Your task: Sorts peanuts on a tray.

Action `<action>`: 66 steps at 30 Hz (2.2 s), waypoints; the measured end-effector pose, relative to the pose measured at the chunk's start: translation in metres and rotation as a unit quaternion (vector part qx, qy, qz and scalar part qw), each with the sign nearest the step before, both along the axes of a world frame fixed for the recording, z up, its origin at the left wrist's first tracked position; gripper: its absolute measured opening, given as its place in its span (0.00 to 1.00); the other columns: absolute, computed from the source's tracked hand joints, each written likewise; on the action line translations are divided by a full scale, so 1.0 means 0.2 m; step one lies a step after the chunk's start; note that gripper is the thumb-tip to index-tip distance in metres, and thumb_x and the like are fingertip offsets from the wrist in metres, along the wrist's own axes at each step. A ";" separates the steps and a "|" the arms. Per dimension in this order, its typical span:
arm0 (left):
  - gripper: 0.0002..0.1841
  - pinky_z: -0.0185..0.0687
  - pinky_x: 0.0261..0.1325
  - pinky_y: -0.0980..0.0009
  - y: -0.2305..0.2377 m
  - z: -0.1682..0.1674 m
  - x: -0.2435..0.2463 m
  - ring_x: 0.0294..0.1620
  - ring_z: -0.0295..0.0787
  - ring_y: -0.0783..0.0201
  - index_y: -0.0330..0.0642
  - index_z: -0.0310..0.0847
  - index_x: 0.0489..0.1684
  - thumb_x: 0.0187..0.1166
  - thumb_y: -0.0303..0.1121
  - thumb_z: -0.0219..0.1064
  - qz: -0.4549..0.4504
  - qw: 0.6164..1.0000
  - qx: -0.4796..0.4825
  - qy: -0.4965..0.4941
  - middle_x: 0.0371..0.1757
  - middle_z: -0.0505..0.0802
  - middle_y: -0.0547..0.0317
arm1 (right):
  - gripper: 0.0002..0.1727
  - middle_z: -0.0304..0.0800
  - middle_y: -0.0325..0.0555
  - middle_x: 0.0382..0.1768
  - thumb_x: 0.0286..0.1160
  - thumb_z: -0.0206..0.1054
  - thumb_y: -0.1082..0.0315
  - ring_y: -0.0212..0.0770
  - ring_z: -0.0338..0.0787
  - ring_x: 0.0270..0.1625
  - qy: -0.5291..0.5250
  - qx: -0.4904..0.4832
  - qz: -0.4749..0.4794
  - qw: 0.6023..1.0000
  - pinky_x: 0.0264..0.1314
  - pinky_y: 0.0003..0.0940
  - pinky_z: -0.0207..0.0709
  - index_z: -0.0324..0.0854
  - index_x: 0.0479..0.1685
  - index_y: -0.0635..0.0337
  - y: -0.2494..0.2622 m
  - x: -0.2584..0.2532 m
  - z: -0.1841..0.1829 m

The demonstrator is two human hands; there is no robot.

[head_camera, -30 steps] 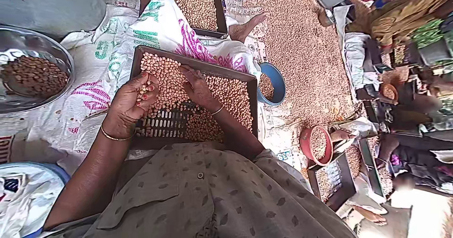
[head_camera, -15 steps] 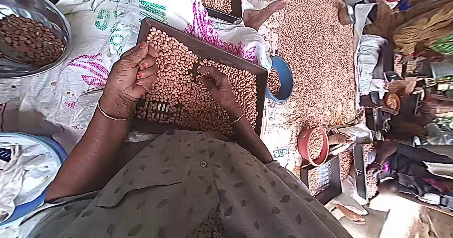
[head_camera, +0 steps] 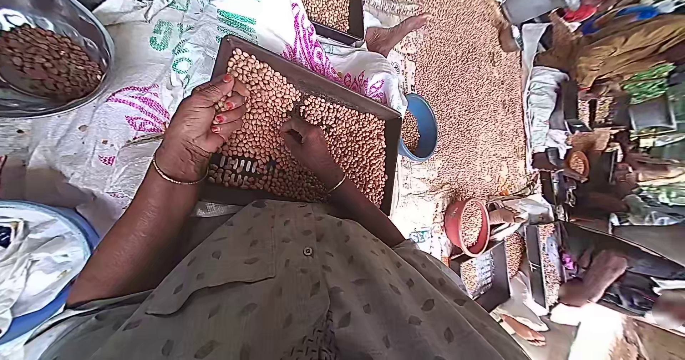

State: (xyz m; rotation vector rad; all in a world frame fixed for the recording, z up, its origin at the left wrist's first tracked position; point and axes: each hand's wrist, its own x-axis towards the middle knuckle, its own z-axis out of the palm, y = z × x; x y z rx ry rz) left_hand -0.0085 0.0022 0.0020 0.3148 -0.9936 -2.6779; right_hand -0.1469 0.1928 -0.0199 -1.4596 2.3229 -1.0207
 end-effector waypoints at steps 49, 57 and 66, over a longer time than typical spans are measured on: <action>0.32 0.54 0.09 0.88 0.05 0.05 -0.04 0.09 0.60 0.82 0.49 0.82 0.41 0.95 0.55 0.30 -0.126 0.980 -0.014 -0.154 0.24 0.84 0.69 | 0.15 0.92 0.56 0.50 0.80 0.63 0.82 0.35 0.93 0.46 -0.254 -0.185 0.063 0.947 0.54 0.30 0.88 0.82 0.61 0.78 -0.17 0.02 0.34; 0.21 0.53 0.10 0.90 0.02 0.03 -0.03 0.09 0.58 0.84 0.51 0.80 0.35 0.94 0.41 0.40 -0.017 0.995 0.029 -0.093 0.18 0.74 0.76 | 0.10 0.93 0.58 0.44 0.81 0.64 0.70 0.56 0.94 0.47 0.056 0.108 -0.047 0.991 0.51 0.55 0.84 0.89 0.47 0.66 -0.17 -0.15 0.09; 0.22 0.53 0.10 0.90 0.02 0.02 -0.02 0.09 0.60 0.84 0.50 0.82 0.38 0.94 0.41 0.40 -0.015 0.995 -0.007 -0.094 0.19 0.75 0.76 | 0.11 0.92 0.58 0.55 0.79 0.64 0.70 0.57 0.94 0.51 0.170 0.169 -0.059 0.969 0.45 0.54 0.87 0.90 0.51 0.63 -0.22 -0.05 0.07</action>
